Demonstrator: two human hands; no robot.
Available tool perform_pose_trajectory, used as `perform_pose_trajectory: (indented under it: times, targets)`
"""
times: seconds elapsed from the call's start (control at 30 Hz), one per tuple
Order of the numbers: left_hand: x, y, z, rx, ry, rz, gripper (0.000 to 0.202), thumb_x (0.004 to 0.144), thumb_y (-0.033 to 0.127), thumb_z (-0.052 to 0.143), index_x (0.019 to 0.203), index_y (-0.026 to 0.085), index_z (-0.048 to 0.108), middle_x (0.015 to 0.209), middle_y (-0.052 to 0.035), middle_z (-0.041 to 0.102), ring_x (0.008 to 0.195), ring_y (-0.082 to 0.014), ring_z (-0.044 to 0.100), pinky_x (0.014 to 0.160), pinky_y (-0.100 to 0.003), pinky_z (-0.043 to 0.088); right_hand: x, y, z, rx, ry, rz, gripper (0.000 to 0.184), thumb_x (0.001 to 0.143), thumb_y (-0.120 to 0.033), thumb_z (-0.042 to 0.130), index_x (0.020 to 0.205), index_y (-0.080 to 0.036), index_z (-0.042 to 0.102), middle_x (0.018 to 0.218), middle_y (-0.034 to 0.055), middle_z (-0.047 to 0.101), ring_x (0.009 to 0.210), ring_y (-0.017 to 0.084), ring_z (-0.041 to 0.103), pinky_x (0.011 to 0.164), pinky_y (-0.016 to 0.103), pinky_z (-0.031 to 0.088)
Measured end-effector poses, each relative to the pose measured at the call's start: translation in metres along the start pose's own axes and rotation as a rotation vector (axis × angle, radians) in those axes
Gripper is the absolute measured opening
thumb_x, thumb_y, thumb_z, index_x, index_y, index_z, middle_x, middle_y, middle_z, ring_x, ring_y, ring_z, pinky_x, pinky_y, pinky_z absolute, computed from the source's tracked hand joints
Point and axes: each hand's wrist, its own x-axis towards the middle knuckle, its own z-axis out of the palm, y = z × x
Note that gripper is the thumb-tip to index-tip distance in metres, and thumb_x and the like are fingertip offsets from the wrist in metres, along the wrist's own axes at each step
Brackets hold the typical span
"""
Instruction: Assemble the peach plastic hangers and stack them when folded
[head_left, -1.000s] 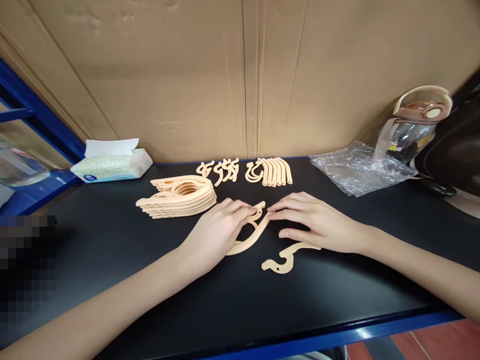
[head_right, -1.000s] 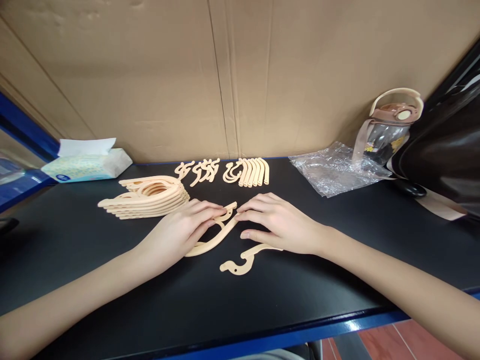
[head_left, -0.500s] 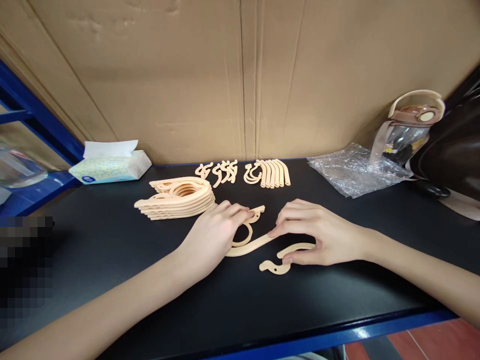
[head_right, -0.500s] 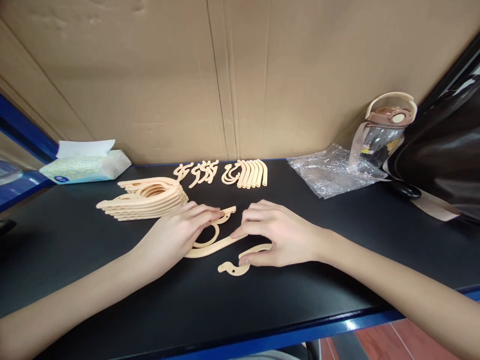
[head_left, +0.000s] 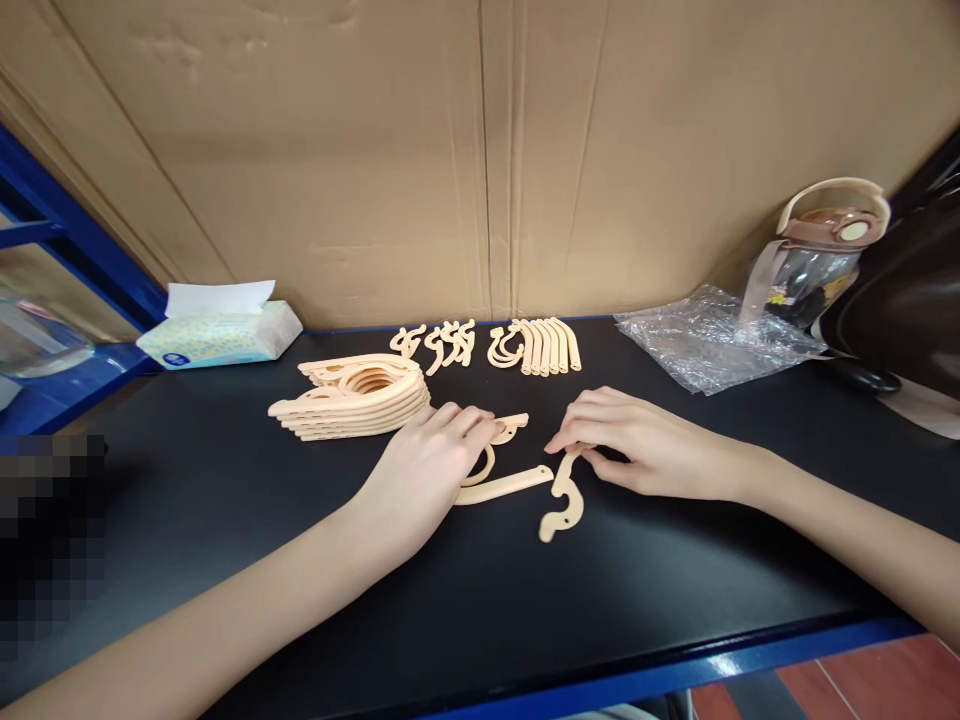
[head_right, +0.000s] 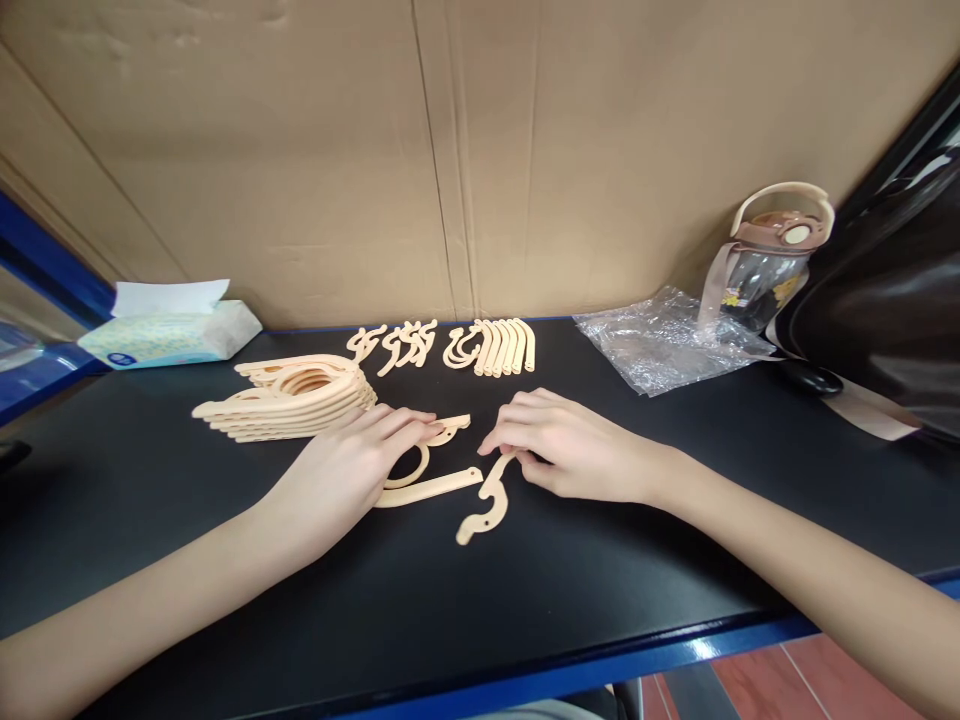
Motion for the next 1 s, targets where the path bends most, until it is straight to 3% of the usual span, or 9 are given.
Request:
perform_pose_trajectory:
  times: [0.2,0.33,0.5,0.63,0.83,1.0]
  targets:
    - [0.000,0.001,-0.003,0.000,-0.001,-0.004,0.056,0.081,-0.011,0.039,0.125,0.018,0.057,0.125,-0.0046,0.062,0.106,-0.0234,0.058,0.087,-0.038,0.050,0.002,0.006,0.004,-0.059,0.101,0.005,0.030,0.095,-0.007,0.038,0.108,-0.020,0.063,0.097,0.0047,0.064,0.091,0.018,0.054,0.084,0.034,0.042]
    - [0.001,0.002,-0.001,0.023,-0.026,-0.011,0.053,0.083,-0.010,0.041,0.127,0.016,0.056,0.127,-0.0058,0.060,0.109,-0.0240,0.058,0.090,-0.039,0.049,0.001,0.005,0.003,-0.080,0.180,0.039,0.021,0.097,-0.024,0.047,0.110,-0.020,0.063,0.105,0.0068,0.062,0.093,0.019,0.056,0.082,0.033,0.044]
    - [0.000,0.002,0.000,0.046,-0.036,-0.010,0.047,0.087,-0.004,0.046,0.129,0.016,0.054,0.128,-0.0075,0.060,0.109,-0.0252,0.057,0.089,-0.040,0.049,-0.001,-0.002,-0.001,-0.025,0.052,0.060,0.024,0.097,-0.036,0.051,0.106,-0.020,0.065,0.073,-0.0014,0.063,0.064,0.013,0.055,0.066,0.027,0.041]
    - [-0.001,0.001,0.001,0.055,-0.036,-0.002,0.048,0.088,-0.002,0.048,0.132,0.017,0.051,0.128,-0.0075,0.059,0.109,-0.0252,0.057,0.090,-0.040,0.048,0.000,-0.007,-0.001,-0.027,-0.038,0.092,0.028,0.094,-0.042,0.054,0.106,-0.020,0.066,0.069,-0.0025,0.061,0.063,0.012,0.057,0.064,0.027,0.040]
    - [0.000,0.002,0.000,0.063,-0.046,-0.011,0.044,0.088,-0.002,0.048,0.129,0.014,0.054,0.128,-0.0081,0.059,0.110,-0.0249,0.057,0.091,-0.039,0.048,0.001,-0.001,0.003,-0.075,-0.030,0.225,0.027,0.094,-0.036,0.053,0.115,-0.020,0.061,0.072,-0.0023,0.065,0.067,0.015,0.062,0.066,0.027,0.044]
    - [-0.001,0.000,0.000,0.038,-0.007,0.011,0.046,0.086,-0.005,0.046,0.126,0.015,0.056,0.127,-0.0073,0.061,0.108,-0.0235,0.058,0.089,-0.036,0.048,-0.002,0.008,0.003,-0.291,0.058,0.351,0.028,0.095,-0.023,0.043,0.117,-0.018,0.060,0.078,0.0030,0.070,0.070,0.021,0.065,0.063,0.032,0.047]
